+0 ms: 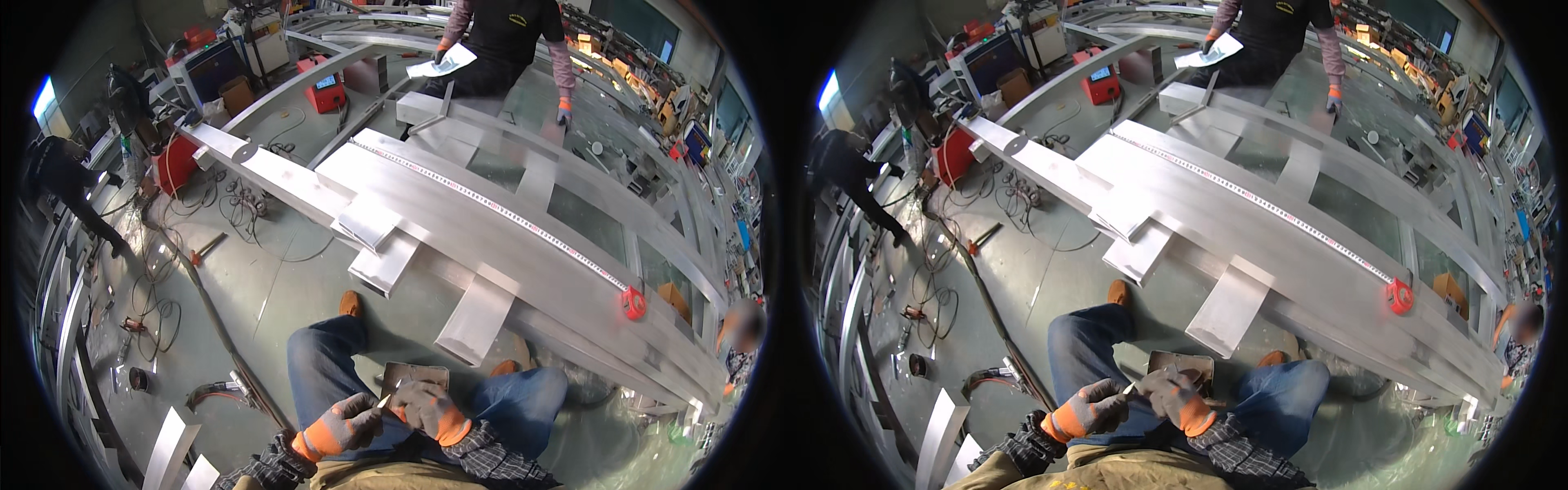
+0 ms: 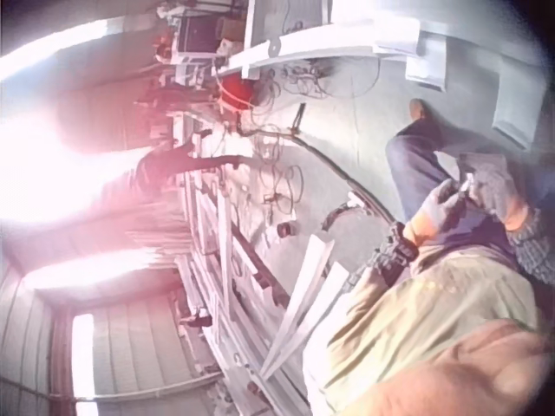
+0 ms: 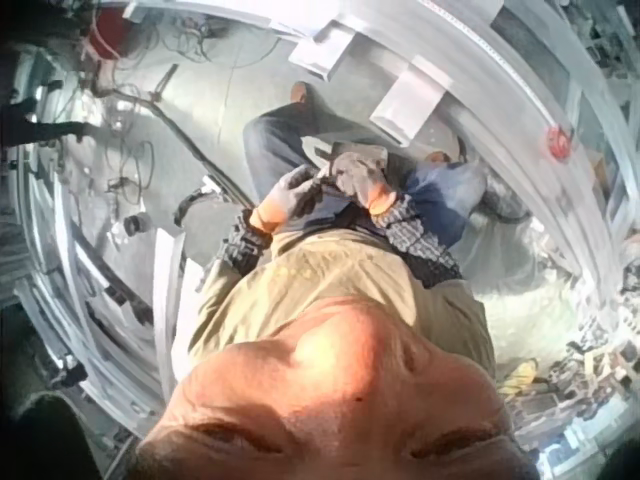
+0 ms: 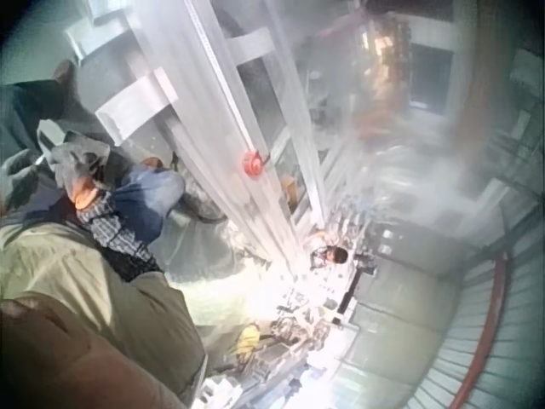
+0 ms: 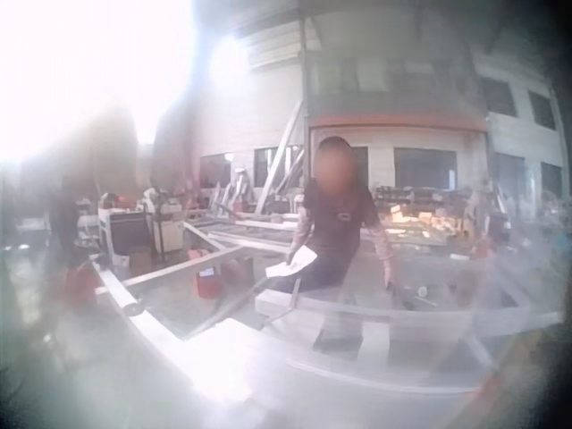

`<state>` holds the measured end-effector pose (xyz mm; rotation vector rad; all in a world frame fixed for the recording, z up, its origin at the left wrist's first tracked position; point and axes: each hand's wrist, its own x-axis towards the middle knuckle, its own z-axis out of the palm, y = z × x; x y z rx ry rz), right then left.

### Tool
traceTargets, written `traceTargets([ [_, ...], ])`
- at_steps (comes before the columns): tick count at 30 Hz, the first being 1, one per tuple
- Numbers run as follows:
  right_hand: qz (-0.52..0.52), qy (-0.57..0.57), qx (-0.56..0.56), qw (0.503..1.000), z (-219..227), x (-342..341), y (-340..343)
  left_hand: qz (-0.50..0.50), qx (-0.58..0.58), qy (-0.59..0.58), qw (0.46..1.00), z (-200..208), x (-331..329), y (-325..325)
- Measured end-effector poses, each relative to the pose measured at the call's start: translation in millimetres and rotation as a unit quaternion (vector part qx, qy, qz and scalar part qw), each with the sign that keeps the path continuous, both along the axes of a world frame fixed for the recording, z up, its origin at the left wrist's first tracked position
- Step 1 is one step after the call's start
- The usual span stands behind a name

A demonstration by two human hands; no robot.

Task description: The person measures and marks a large metal frame using a tape measure, ruler, and pencil. They adjust the frame's position and consult a paper document while seated on the floor in a workshop.

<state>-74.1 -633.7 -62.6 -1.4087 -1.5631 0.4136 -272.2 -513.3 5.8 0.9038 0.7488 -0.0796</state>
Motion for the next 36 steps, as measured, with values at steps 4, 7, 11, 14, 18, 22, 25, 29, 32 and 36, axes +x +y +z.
traceTargets([
  [4, -0.114, 0.191, -0.12, 0.967, 21, 22, 3, 0.018, 0.036, 0.028, 0.999, 3, -7, 7],
  [7, -0.137, 0.399, -0.181, 0.888, 55, 29, 13, 0.075, 0.17, 0.019, 0.982, -10, -13, 26],
  [11, -0.273, 0.234, -0.064, 0.931, 88, 67, 12, 0.178, 0.284, 0.022, 0.942, -43, -30, 61],
  [14, -0.395, 0.095, 0.016, 0.913, 109, 108, 6, 0.216, 0.393, 0.012, 0.894, -105, -52, 73],
  [18, -0.505, -0.121, 0.057, 0.852, 112, 156, -23, 0.306, 0.382, 0.043, 0.871, -125, -49, 69],
  [22, -0.528, -0.256, -0.142, 0.797, 54, 172, -42, 0.319, 0.344, 0.013, 0.883, -125, -48, 71],
  [25, -0.552, -0.211, -0.013, 0.806, 75, 157, -38, 0.182, 0.507, 0.058, 0.84, -111, -47, 82],
  [29, -0.538, -0.199, -0.041, 0.818, 67, 156, -33, 0.216, 0.492, 0.044, 0.842, -114, -45, 81],
  [32, -0.528, -0.179, -0.001, 0.83, 55, 159, -34, 0.207, 0.557, 0.043, 0.803, -125, -49, 79],
  [36, -0.518, -0.183, -0.033, 0.835, 59, 161, -33, 0.234, 0.475, 0.034, 0.848, -109, -41, 73],
])
